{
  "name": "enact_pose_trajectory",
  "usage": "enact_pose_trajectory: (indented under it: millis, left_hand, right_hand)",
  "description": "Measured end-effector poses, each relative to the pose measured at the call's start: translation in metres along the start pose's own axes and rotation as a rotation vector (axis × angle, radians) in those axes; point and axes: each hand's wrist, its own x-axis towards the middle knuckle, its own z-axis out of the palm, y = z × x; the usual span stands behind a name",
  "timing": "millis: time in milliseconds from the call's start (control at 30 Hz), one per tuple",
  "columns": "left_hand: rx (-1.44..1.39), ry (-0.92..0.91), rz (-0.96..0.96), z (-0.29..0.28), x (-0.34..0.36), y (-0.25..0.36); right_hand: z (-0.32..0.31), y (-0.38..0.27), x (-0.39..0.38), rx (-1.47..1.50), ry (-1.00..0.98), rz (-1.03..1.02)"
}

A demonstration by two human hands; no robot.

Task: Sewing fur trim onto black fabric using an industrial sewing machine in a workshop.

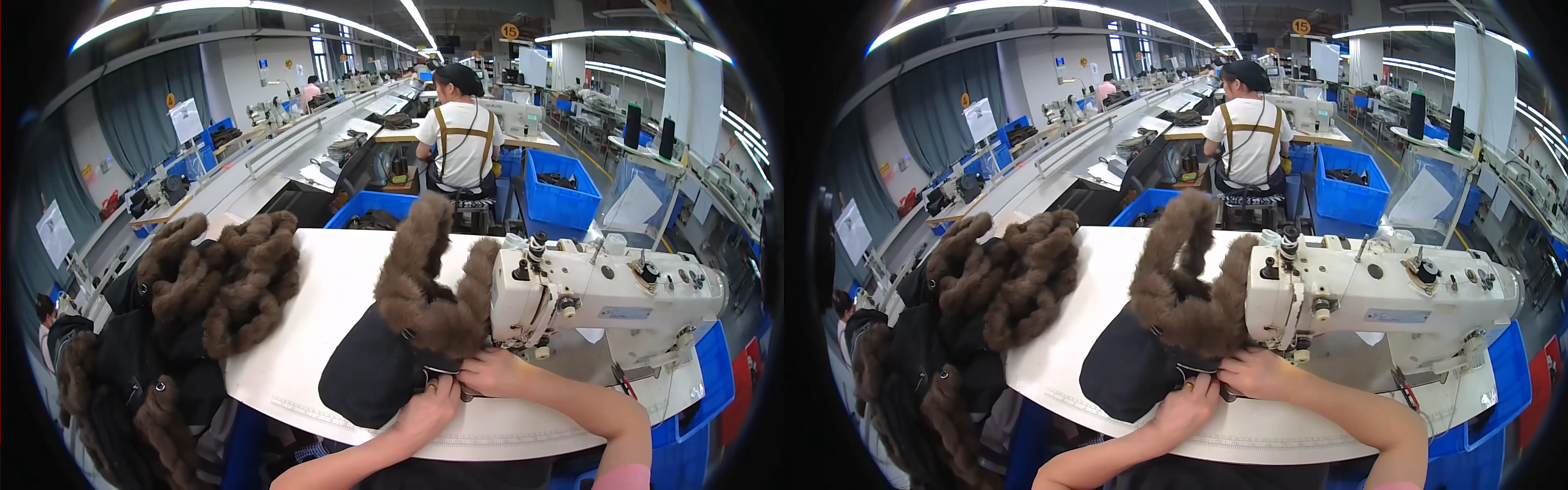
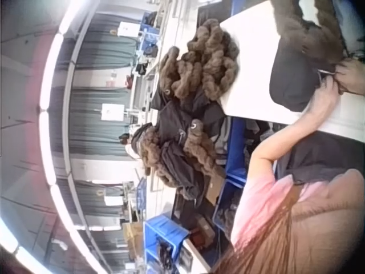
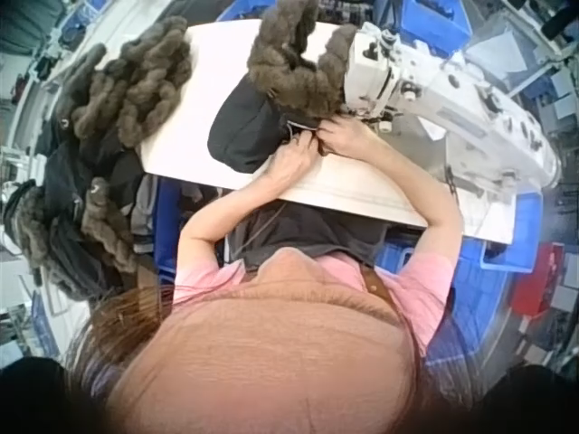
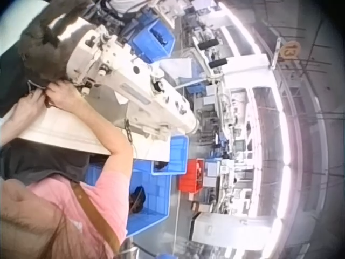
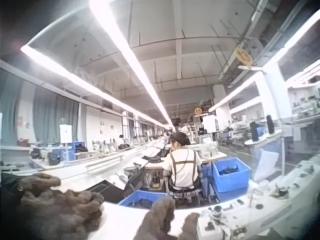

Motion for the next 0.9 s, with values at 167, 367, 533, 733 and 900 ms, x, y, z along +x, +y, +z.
enact_pose_trajectory:
  millis: [167,367,533,733,900]
  left_hand:
    - [0.05,-0.083,-0.024,-0.003,0.009,0.016]
    - [-0.155,-0.089,-0.213,-0.012,0.011,0.023]
    - [-0.247,-0.131,-0.276,-0.021,0.008,0.018]
    - [-0.317,-0.057,-0.262,-0.016,0.007,0.016]
    - [-0.256,-0.131,-0.182,-0.015,0.007,0.012]
  right_hand:
    - [-0.003,-0.018,-0.013,-0.06,0.083,0.136]
    - [0.0,-0.022,-0.018,-0.062,0.132,0.253]
    - [0.001,-0.021,-0.017,-0.145,0.16,0.25]
    - [0.006,-0.025,-0.025,-0.052,0.109,0.31]
    - [0.014,-0.026,-0.027,-0.061,0.142,0.34]
